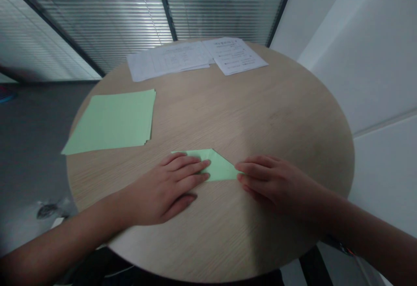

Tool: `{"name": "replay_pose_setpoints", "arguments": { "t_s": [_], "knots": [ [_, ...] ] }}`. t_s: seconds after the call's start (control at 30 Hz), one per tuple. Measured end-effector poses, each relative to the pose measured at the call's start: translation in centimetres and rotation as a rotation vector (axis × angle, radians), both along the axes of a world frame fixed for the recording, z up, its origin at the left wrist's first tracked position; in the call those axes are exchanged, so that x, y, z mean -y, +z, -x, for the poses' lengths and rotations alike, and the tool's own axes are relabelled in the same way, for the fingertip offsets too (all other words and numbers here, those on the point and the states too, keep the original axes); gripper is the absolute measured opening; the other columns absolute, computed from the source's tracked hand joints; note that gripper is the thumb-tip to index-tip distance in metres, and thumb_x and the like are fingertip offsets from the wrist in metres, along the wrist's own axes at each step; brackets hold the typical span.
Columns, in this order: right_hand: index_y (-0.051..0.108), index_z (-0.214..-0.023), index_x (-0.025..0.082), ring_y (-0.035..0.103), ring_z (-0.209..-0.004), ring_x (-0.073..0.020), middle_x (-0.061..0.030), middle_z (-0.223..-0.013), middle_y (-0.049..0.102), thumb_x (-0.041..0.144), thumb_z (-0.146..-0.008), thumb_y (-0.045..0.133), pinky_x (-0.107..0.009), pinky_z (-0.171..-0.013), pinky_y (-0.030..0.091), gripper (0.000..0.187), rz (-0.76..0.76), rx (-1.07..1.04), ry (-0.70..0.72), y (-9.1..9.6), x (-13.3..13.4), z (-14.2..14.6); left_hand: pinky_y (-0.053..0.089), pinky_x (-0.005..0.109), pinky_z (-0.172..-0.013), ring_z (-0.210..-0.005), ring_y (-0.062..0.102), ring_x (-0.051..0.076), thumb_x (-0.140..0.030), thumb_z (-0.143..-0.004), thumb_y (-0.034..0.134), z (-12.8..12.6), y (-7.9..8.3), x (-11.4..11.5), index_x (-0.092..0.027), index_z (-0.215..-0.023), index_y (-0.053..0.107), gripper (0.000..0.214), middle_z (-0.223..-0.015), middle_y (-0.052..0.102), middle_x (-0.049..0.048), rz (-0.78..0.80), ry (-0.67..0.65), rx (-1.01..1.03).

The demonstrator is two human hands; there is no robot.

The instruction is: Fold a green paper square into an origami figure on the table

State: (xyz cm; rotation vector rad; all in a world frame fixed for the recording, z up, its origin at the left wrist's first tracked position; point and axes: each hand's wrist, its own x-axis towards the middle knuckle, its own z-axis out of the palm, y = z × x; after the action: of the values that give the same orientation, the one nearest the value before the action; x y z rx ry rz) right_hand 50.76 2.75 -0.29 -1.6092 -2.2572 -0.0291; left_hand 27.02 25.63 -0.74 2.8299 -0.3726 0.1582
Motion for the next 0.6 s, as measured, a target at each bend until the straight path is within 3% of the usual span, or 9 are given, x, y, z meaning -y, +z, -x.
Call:
{"name": "replay_pose_setpoints", "arguments": {
  "t_s": [0.17,0.37,0.5,0.6],
  "knots": [
    [0.069,-0.117,0.014,0.071,-0.112,-0.0256,-0.0125,-0.117,0.077,0.010,-0.103,0.053,-0.041,-0.091,0.064,0.021,-0.036,0.050,0.026,-0.4,1.2,-0.4,0.036,0.053,-0.116,-0.138,0.053,0.032,-0.034,-0.103,0.053,0.0,-0.1,0.0,-0.019,-0.139,0.059,0.040,-0.156,0.055,0.0114,-0.010,-0.004,0.005],
    [0.070,-0.117,0.017,0.074,-0.105,-0.0249,-0.0114,-0.119,0.077,0.012,-0.102,0.057,-0.041,-0.088,0.065,0.022,-0.082,0.118,-0.066,-0.6,3.0,-1.3,0.036,0.053,-0.116,-0.136,0.054,0.032,-0.033,-0.102,0.053,-0.1,0.0,0.0,-0.019,-0.139,0.059,0.040,-0.155,0.056,0.0112,-0.017,-0.003,0.020],
    [0.069,-0.119,0.016,0.073,-0.098,-0.0225,-0.0111,-0.113,0.077,0.011,-0.099,0.059,-0.037,-0.086,0.063,0.023,-0.179,0.066,-0.080,0.4,1.8,-0.1,0.036,0.053,-0.116,-0.136,0.054,0.032,-0.033,-0.101,0.054,-0.1,0.0,0.0,-0.020,-0.139,0.059,0.041,-0.155,0.056,0.0112,-0.027,-0.008,0.014],
    [0.068,-0.125,0.016,0.071,-0.104,-0.0224,-0.0108,-0.116,0.076,0.015,-0.101,0.057,-0.039,-0.094,0.059,0.026,-0.079,0.043,0.010,0.4,0.0,1.5,0.036,0.053,-0.116,-0.136,0.054,0.033,-0.034,-0.101,0.054,0.0,0.0,0.0,-0.020,-0.139,0.060,0.040,-0.154,0.057,0.0114,-0.042,0.004,0.014]
  ]
}}
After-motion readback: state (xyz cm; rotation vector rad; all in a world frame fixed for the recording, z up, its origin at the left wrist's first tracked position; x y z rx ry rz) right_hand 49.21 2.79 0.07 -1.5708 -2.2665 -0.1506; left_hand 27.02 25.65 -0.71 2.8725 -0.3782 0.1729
